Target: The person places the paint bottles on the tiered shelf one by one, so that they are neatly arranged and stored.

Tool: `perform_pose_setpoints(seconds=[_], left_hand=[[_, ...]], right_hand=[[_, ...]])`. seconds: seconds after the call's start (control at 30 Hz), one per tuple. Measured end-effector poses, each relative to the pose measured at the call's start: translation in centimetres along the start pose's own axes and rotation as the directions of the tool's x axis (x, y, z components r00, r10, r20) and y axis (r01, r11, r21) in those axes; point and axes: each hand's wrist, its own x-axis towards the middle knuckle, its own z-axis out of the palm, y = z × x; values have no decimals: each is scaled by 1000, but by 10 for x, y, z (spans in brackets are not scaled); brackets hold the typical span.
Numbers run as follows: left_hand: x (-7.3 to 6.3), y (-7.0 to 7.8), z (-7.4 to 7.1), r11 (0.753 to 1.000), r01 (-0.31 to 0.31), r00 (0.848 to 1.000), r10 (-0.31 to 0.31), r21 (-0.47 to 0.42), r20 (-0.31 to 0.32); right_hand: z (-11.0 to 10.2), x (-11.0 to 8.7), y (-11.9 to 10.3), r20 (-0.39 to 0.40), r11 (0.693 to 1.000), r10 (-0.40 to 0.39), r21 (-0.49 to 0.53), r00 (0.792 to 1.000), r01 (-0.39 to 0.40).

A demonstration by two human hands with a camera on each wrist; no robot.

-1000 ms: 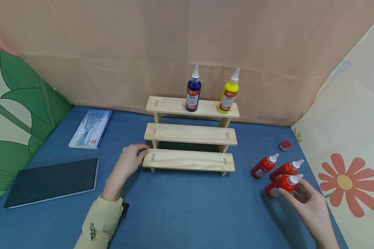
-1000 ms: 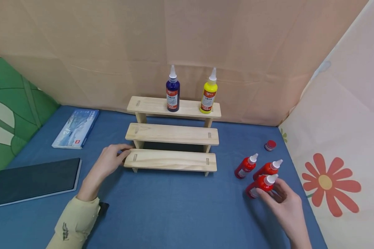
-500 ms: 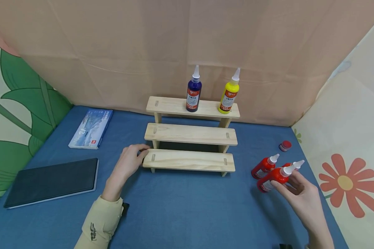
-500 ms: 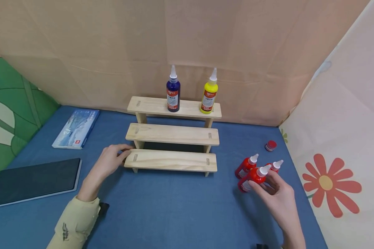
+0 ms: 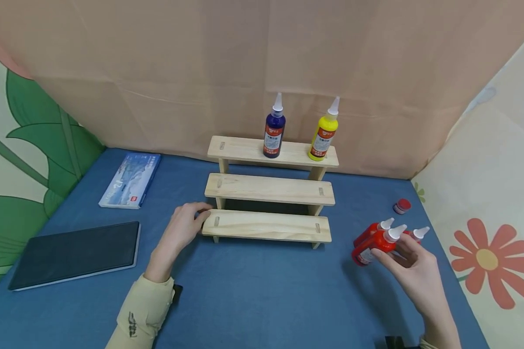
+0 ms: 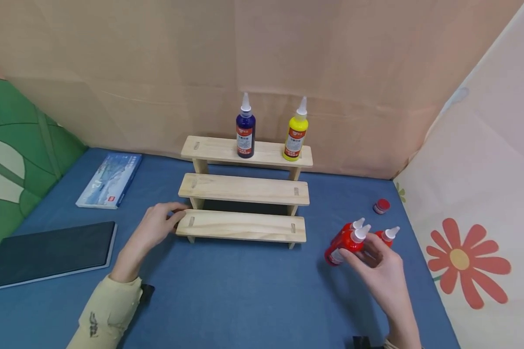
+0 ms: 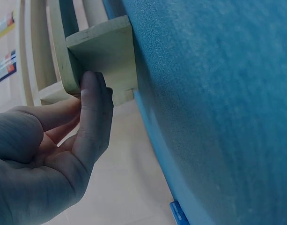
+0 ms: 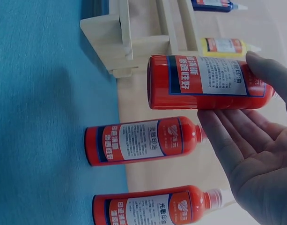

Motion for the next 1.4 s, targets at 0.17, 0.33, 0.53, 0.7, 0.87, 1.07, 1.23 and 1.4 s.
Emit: perform_pose_setpoints(seconds=[0.17,0.33,0.53,0.7,0.87,1.07,1.23,1.4], left_hand=[[0,-1,1,1000,-4,1000,4,3,-4],[1,-1,1,1000,-7,1000,7,3,-6],[1,-1,2,1000,-1,1000,1,15,-7],[0,0,1,1000,-2,1000,2,26,-12],[0,1,1,1000,-7,1000,7,28,-10],[2,1,1,1000,1,1000,-1,22,-5],[3,-1,2,1000,10,1000,-10,16,-2],[2,-2,2,1000,7,1000,-7,11,-3]], right_hand=[[2,1,-3,6,1000,-18,4,1000,18],[4,4,-11,-10,998,-59,-9,998,59],[9,9,-23,-19,994,-106,2,994,106],[14,16,-34,-16,992,-121,29,993,122],[17,23,-43,-9,990,-135,38,991,135],[21,29,-54,-19,983,-171,69,985,172],[24,36,-66,-18,973,-204,109,979,205],[25,42,-76,-7,965,-234,121,972,233]])
